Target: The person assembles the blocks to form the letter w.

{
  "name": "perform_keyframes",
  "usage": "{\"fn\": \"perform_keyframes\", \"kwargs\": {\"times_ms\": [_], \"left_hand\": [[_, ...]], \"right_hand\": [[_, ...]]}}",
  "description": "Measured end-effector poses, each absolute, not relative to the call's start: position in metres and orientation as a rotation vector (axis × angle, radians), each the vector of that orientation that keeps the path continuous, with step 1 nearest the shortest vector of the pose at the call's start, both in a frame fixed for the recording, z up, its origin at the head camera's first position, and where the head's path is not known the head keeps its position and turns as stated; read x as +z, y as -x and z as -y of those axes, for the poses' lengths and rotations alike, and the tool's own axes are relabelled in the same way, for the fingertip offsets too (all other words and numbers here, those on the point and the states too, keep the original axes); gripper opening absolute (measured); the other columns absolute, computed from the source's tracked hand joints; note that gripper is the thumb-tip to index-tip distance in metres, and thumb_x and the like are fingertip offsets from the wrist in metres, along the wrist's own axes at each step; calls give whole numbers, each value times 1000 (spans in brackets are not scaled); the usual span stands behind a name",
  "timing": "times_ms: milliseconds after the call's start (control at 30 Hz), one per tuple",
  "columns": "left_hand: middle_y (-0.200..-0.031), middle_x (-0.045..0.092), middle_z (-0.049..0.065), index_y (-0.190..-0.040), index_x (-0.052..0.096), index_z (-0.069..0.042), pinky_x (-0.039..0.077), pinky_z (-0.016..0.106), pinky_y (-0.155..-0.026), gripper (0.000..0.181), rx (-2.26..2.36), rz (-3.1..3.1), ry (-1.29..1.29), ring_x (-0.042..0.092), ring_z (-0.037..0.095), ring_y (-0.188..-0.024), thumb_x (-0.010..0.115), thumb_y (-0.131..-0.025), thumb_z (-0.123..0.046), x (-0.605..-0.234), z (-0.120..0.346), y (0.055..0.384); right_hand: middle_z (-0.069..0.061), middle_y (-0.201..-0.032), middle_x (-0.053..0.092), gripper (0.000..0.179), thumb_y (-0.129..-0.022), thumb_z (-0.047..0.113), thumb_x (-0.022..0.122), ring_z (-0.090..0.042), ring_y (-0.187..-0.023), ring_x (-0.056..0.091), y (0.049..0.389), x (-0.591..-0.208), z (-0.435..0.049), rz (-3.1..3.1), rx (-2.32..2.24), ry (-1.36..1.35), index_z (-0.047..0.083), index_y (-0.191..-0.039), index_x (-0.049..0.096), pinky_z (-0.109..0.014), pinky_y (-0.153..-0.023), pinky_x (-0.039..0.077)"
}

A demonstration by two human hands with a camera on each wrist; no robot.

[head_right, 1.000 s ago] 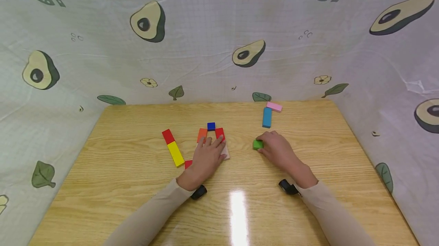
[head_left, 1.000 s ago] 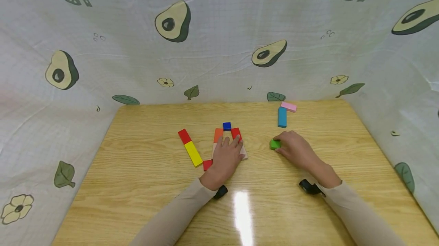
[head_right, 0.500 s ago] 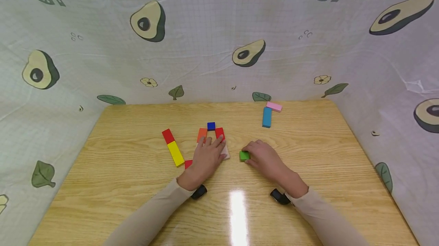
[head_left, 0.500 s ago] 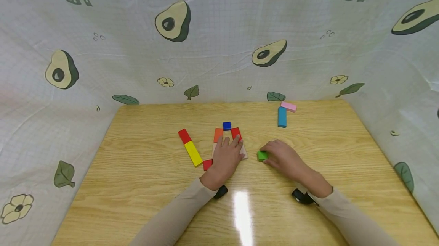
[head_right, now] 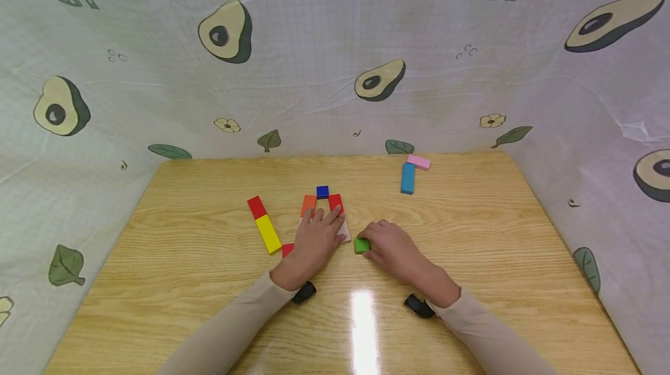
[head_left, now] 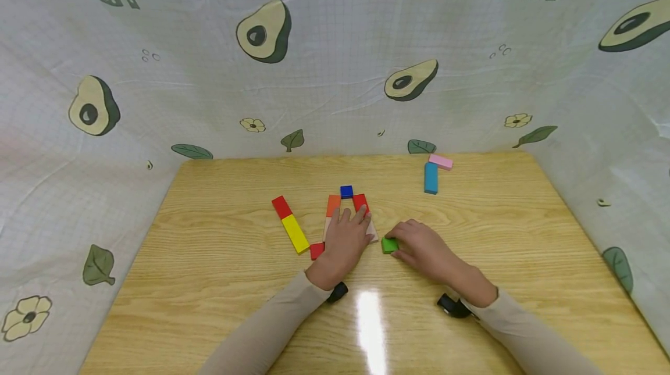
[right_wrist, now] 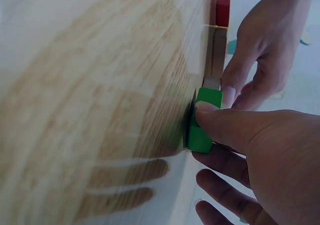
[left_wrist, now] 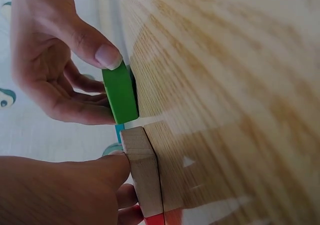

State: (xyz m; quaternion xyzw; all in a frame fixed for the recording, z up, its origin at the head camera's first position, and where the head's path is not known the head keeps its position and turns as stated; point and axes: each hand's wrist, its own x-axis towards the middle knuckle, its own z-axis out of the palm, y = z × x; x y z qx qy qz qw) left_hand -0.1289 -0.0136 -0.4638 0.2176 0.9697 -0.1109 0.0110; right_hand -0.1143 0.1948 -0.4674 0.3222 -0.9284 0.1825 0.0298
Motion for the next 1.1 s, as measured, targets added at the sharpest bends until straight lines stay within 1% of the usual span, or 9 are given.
{"fn": "perform_keyframes", "kwargs": {"times_ms": [167,467,767,933,1100], "left_hand": [[-165,46,-10,-159,51,-30,35,44,-121,56,-353,-3026,-686,51,21,-142,51,-108,-54,-463,14,129],[-165,45,-10,-160,51,-30,35,44,-122,55,-361,-3021,-685,51,21,-142,50,-109,-53,-462,13,129],[-166,44,-10,-160,51,-30,35,44,-122,56,-364,-3016,-687,51,22,-143,50,-109,-53,-461,14,129],[-166,44,-10,-160,50,-31,35,44,-122,56,-385,-3007,-683,51,21,-143,50,-109,-54,-461,14,129],[-166,44,-11,-160,50,-32,35,43,-121,57,-396,-3013,-684,52,21,-142,51,-108,-54,-462,13,128]], "right_hand": [[-4,-109,74,30,-88,13,88,-25,-101,66,114,-468,-192,2851,557,-1003,6,-114,75,-45,-88,58],[-4,-111,73,29,-90,12,85,-26,-105,66,115,-467,-190,2856,562,-1020,6,-116,75,-47,-92,57],[-5,-110,73,31,-88,14,87,-25,-103,66,115,-468,-188,2845,547,-1009,6,-115,74,-46,-90,57],[-6,-118,72,36,-90,21,86,-27,-109,66,116,-466,-191,2854,578,-968,5,-120,74,-48,-94,57],[-13,-128,69,42,-92,22,85,-34,-117,65,125,-462,-203,2852,606,-866,2,-127,72,-53,-99,55]]}}
